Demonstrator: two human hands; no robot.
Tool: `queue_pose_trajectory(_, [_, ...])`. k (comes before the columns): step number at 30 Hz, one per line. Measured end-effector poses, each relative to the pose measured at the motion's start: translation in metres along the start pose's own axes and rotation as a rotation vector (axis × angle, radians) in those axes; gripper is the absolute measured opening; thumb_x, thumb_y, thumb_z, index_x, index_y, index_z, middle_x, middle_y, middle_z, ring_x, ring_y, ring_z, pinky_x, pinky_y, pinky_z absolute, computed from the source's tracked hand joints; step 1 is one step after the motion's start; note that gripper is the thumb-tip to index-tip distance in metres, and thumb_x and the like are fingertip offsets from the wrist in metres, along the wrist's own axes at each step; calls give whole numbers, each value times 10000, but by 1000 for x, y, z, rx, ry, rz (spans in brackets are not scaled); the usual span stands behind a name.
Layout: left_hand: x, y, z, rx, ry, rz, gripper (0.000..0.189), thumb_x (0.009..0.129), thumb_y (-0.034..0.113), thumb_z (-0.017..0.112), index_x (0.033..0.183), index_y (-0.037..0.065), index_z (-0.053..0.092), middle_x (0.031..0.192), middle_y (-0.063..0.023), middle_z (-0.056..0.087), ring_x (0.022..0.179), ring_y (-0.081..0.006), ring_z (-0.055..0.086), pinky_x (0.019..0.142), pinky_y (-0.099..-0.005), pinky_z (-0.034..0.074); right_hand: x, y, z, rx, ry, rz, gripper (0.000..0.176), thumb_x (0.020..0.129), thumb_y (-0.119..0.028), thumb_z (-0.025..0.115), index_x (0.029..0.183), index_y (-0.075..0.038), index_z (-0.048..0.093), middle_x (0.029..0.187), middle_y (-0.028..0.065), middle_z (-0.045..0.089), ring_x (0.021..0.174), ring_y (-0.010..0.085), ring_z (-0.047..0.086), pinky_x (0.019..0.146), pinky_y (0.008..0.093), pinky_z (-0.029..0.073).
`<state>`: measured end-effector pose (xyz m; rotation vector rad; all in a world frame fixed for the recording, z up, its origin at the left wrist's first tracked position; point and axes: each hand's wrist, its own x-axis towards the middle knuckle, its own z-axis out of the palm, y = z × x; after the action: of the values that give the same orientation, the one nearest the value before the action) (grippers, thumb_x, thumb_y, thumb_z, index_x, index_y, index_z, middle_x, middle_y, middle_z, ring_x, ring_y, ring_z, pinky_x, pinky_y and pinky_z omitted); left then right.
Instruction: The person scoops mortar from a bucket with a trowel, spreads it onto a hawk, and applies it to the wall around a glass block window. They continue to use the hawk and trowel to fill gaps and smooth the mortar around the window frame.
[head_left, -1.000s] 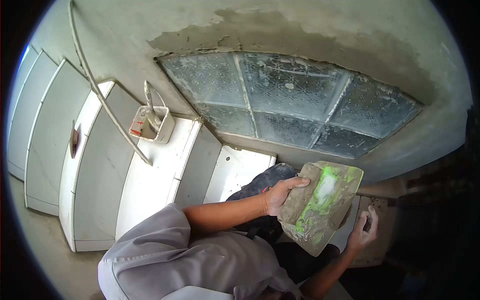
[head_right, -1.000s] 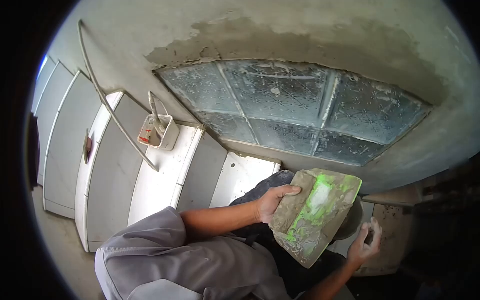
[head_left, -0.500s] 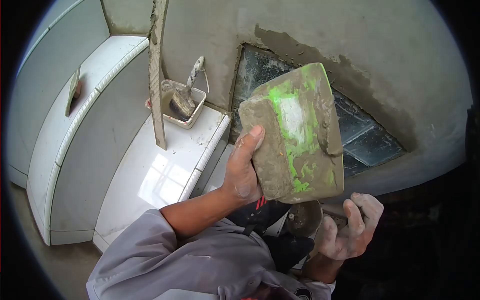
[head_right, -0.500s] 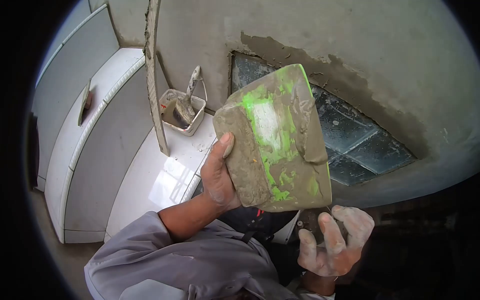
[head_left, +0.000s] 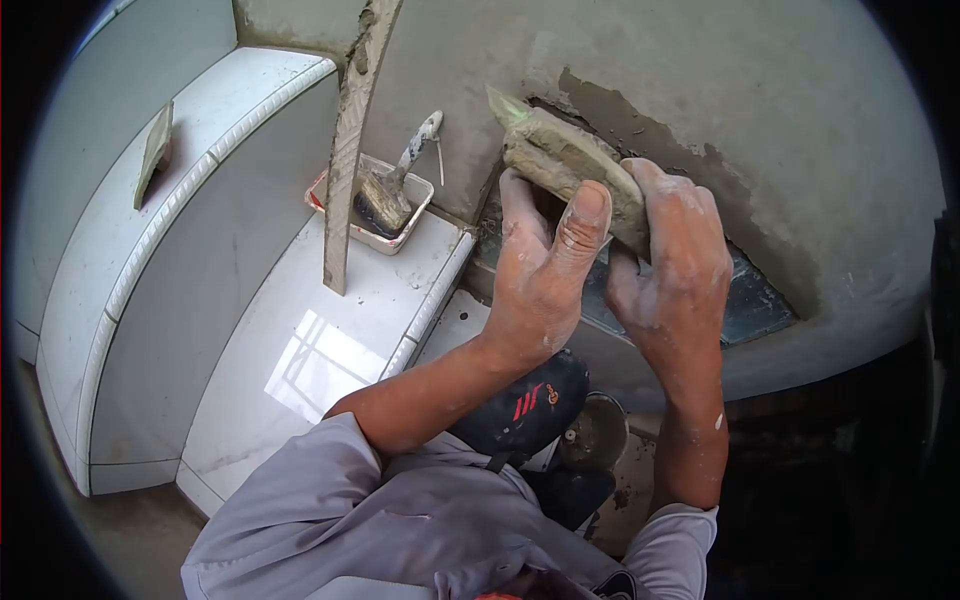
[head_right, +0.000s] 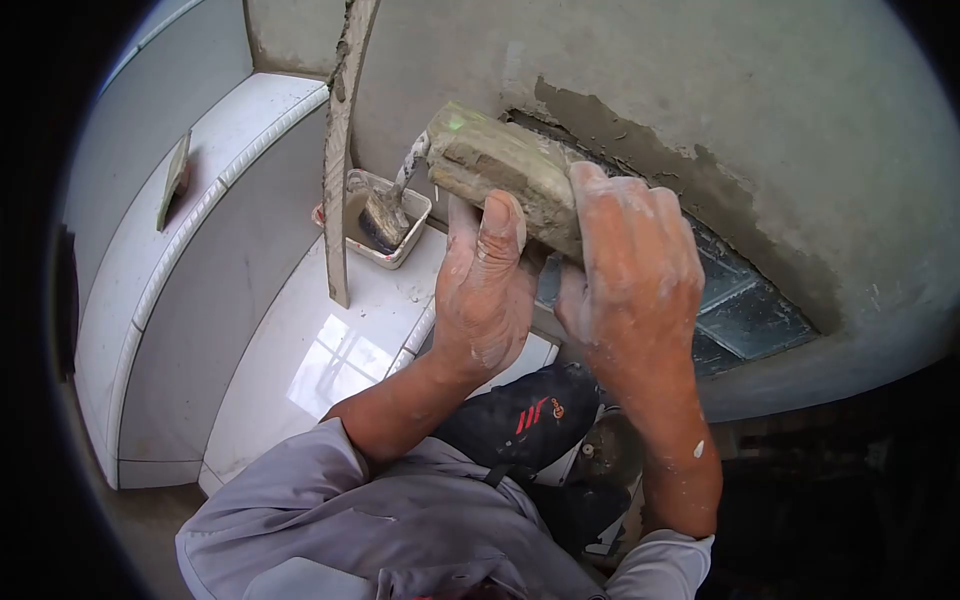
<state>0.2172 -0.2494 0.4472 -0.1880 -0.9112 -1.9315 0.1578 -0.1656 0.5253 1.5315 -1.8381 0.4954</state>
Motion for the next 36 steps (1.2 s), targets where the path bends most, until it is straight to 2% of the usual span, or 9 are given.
queue_pose_trajectory(2, [2,6,-1,113,-60,9,506,1087,407,415,1412,21,373,1366,-122,470,1293,-208,471,1055,-414,412,23,18,-6,53,79,-16,480,686,36,682,1161,-11,632,1004,174,668,918,343,644,805,411,513])
queue_pose_trajectory(4, [1,0,-4,140,-13,-98,470,1084,390,435,1377,22,421,1316,-124,507,1250,-207,504,1000,-394,444,48,20,-15,257,-18,279,413,723,7,705,1130,0,642,939,199,688,857,360,674,794,402,528])
queue_pose_trajectory(6, [-1,-14,-14,134,41,-205,458,1073,383,468,1352,20,456,1271,-125,538,1199,-202,537,961,-373,465,66,43,-11,228,-26,179,369,745,-2,711,1106,25,641,887,192,699,788,334,697,772,372,537])
queue_pose_trajectory(9, [-3,-29,-26,181,82,-281,449,1057,380,507,1322,17,490,1215,-123,571,1126,-189,575,913,-340,482,87,65,-9,213,-191,148,401,770,-105,734,1146,7,651,929,103,701,812,172,650,780,327,526])
queue_pose_trajectory(16, [1,-40,-38,251,119,-311,420,1043,355,538,1285,12,524,1129,-107,613,1029,-167,611,847,-303,494,110,80,9,224,-348,72,492,736,-164,755,1161,55,640,936,125,695,843,191,648,827,344,523])
queue_pose_trajectory(22, [1,-46,-40,251,100,-327,393,1034,327,564,1274,17,534,1114,-89,621,1005,-140,612,826,-285,493,107,87,20,101,-286,97,461,741,-148,752,1142,51,639,960,134,697,887,208,666,850,348,524])
queue_pose_trajectory(25, [1,-50,-41,253,85,-323,389,1031,322,573,1272,19,535,1108,-86,622,996,-135,612,820,-279,493,111,73,12,86,-296,158,347,718,-114,683,1026,27,608,889,224,643,858,328,649,807,411,509])
queue_pose_trajectory(28, [2,-50,-42,266,89,-318,390,1029,320,575,1271,17,535,1105,-86,622,990,-138,613,815,-279,492,112,79,11,130,-102,-22,320,704,-135,698,960,36,614,822,213,638,783,300,647,744,403,511])
queue_pose_trajectory(36, [17,-48,-52,272,159,-312,405,1028,326,563,1278,10,529,1110,-101,617,1011,-165,609,821,-299,489,98,7,-18,38,-94,138,345,695,-151,704,976,29,618,799,205,639,734,260,629,708,369,506])
